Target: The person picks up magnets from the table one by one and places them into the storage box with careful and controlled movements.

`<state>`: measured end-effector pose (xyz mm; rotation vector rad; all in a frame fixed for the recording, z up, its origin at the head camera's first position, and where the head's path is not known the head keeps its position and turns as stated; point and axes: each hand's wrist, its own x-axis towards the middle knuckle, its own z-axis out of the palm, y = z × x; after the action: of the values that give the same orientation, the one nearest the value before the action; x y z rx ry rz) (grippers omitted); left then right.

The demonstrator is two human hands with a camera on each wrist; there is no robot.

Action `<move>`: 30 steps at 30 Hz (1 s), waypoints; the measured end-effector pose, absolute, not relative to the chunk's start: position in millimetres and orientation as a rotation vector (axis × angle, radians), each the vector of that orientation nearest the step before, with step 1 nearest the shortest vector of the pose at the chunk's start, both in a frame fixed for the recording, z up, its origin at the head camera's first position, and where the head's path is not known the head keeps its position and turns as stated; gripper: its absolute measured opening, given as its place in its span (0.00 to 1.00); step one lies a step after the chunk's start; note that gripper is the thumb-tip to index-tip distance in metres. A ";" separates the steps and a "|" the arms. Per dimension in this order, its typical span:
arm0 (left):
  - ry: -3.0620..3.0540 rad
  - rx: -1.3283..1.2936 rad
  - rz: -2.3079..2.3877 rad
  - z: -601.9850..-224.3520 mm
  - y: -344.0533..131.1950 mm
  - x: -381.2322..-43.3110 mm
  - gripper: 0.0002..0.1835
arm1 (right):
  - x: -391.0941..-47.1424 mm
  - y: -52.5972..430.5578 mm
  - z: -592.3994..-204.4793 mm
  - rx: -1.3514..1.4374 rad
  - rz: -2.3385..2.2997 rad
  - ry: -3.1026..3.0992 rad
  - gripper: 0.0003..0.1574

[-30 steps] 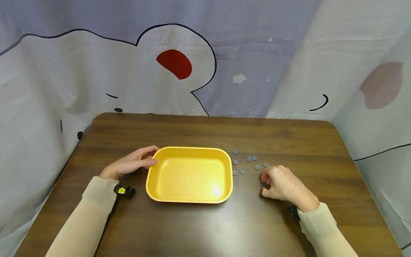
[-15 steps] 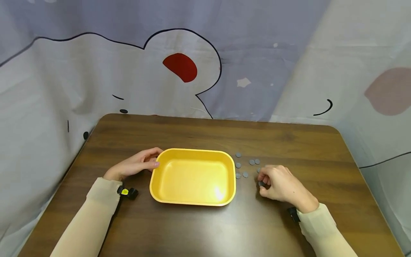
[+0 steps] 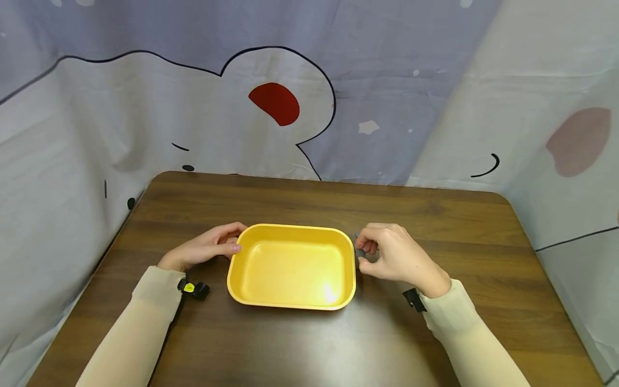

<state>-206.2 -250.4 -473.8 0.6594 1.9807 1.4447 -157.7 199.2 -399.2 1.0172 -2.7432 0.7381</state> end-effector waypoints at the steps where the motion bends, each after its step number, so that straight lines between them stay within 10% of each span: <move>1: 1.981 0.659 1.446 -473.6 -250.7 -206.0 0.24 | -159.8 192.9 -397.7 1.040 0.748 -2.734 0.09; 30: 1.972 0.626 1.458 -475.4 -251.3 -206.9 0.23 | -198.7 41.2 -397.3 1.519 0.666 -2.750 0.06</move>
<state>-206.9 -251.3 -475.4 0.6265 1.9716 1.4576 -198.7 41.2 -397.3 1.5189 -2.7501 0.6662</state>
